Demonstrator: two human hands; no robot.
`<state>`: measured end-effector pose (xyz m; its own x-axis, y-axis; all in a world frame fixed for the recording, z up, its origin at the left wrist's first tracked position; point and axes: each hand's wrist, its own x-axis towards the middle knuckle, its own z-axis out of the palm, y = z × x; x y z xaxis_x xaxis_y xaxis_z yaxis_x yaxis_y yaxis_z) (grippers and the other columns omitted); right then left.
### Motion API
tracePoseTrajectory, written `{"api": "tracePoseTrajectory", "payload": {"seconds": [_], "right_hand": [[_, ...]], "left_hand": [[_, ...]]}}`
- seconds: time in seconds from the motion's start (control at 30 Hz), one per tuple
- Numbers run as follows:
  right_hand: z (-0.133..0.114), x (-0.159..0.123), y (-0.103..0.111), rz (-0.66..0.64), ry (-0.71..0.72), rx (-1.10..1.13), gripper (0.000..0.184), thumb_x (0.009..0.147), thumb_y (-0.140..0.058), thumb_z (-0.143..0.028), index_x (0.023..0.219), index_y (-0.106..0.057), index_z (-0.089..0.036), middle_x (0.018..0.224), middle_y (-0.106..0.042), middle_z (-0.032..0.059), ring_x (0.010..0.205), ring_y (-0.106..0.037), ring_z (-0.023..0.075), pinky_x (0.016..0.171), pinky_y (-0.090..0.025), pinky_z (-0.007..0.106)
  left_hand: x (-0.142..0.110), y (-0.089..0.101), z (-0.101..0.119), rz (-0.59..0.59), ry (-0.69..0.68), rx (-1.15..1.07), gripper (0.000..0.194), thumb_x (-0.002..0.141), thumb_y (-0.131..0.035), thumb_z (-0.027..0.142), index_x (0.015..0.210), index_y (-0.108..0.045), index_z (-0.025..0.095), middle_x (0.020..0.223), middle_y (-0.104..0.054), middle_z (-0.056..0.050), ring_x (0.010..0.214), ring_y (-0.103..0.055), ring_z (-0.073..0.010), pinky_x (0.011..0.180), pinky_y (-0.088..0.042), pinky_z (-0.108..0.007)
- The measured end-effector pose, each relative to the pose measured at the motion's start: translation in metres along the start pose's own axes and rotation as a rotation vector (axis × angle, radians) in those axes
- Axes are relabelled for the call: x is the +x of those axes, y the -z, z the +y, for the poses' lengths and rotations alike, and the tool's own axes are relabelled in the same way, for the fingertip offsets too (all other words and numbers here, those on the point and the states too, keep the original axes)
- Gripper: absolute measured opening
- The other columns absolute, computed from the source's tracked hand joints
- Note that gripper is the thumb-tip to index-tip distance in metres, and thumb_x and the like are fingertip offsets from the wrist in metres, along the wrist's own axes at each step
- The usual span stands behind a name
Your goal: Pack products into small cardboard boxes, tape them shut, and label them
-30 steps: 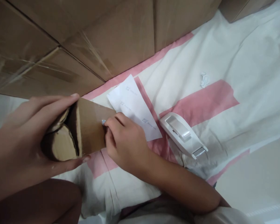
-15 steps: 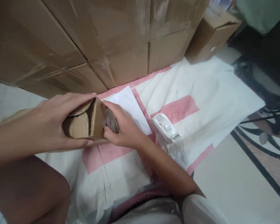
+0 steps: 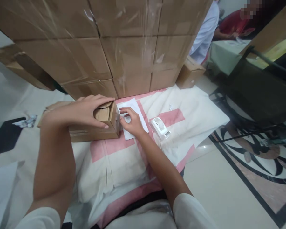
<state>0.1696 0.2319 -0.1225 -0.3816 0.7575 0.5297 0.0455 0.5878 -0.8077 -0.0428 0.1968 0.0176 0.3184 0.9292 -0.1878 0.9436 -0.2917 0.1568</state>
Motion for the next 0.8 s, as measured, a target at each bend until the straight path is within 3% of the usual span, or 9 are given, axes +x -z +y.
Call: {"api": "tracePoseTrajectory", "payload": {"seconds": [0.13,0.27,0.8], "right_hand": [[0.000,-0.001,0.002,-0.076,0.108,-0.053,0.007,0.086,-0.063,-0.025,0.089,-0.060,-0.019,0.098,-0.066,0.0083,0.091,-0.063,0.0176,0.074,-0.049,0.030],[0.004,-0.001,-0.001,-0.122,0.085,-0.075,0.006,0.089,-0.057,-0.022,0.084,-0.059,-0.019,0.084,-0.060,0.0029,0.074,-0.053,0.0139,0.070,-0.044,0.029],[0.012,-0.002,-0.006,-0.104,0.071,-0.050,0.004,0.087,-0.053,-0.018,0.084,-0.052,-0.020,0.083,-0.053,-0.0001,0.071,-0.050,0.0133,0.071,-0.043,0.028]], "left_hand": [[-0.004,0.003,0.005,-0.018,0.002,-0.002,0.107,0.070,-0.064,0.079,0.162,-0.027,0.039,0.160,-0.045,-0.006,0.141,-0.045,-0.0384,0.114,-0.036,-0.052],[-0.005,0.003,0.006,-0.018,0.000,-0.007,0.108,0.070,-0.064,0.079,0.162,-0.028,0.035,0.160,-0.045,-0.009,0.141,-0.044,-0.0389,0.114,-0.034,-0.051],[0.000,-0.001,0.001,-0.018,0.003,0.022,0.106,0.071,-0.064,0.080,0.161,-0.029,0.036,0.160,-0.044,-0.007,0.143,-0.043,-0.0388,0.115,-0.034,-0.050]]}}
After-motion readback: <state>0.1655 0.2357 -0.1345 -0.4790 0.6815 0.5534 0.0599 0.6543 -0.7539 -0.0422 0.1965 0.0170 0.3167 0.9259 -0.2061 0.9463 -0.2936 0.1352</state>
